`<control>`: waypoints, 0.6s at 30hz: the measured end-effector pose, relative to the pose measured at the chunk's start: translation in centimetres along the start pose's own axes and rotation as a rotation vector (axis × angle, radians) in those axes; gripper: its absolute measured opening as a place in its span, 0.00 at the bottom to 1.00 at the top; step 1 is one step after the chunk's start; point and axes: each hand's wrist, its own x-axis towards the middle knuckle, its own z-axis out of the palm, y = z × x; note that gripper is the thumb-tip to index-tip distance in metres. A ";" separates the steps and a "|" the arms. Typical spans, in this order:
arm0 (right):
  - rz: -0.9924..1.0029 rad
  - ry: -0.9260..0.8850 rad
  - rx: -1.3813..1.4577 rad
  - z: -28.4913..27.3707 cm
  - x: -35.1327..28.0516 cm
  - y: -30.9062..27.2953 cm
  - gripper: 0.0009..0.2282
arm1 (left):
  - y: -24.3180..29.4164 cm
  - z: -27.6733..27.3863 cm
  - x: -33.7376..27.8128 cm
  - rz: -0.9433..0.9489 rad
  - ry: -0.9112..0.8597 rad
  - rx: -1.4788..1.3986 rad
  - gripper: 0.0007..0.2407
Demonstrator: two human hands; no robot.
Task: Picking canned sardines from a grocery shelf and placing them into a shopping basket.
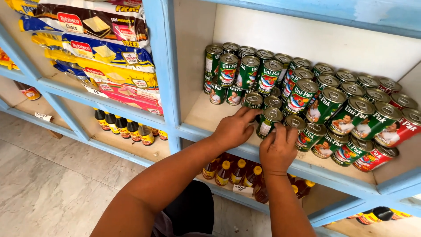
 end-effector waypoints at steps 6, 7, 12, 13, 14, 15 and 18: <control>-0.055 -0.060 0.019 0.1 -0.1 0.5 0.10 | -0.2 0.2 0.1 -0.033 -0.068 -0.039 0.28; -0.034 -0.072 0.108 0.1 -0.2 0.8 0.08 | -0.1 0.2 0.2 -0.057 -0.093 -0.041 0.30; 0.006 -0.100 0.318 0.1 -0.1 0.6 0.05 | 0.3 -0.5 -0.1 -0.173 -0.150 -0.122 0.32; 0.000 -0.096 0.287 0.1 0.0 0.6 0.06 | 0.3 -0.6 -0.2 -0.180 -0.141 -0.146 0.32; -0.008 -0.091 0.256 0.2 0.1 0.5 0.06 | 0.3 -0.7 -0.2 -0.186 -0.129 -0.169 0.32; -0.013 -0.090 0.257 0.1 0.1 0.4 0.06 | 0.0 -0.3 -0.4 -0.184 -0.124 -0.170 0.32; 0.008 -0.112 0.195 0.3 0.5 0.3 0.07 | -0.7 0.3 -0.4 -0.126 -0.062 -0.126 0.32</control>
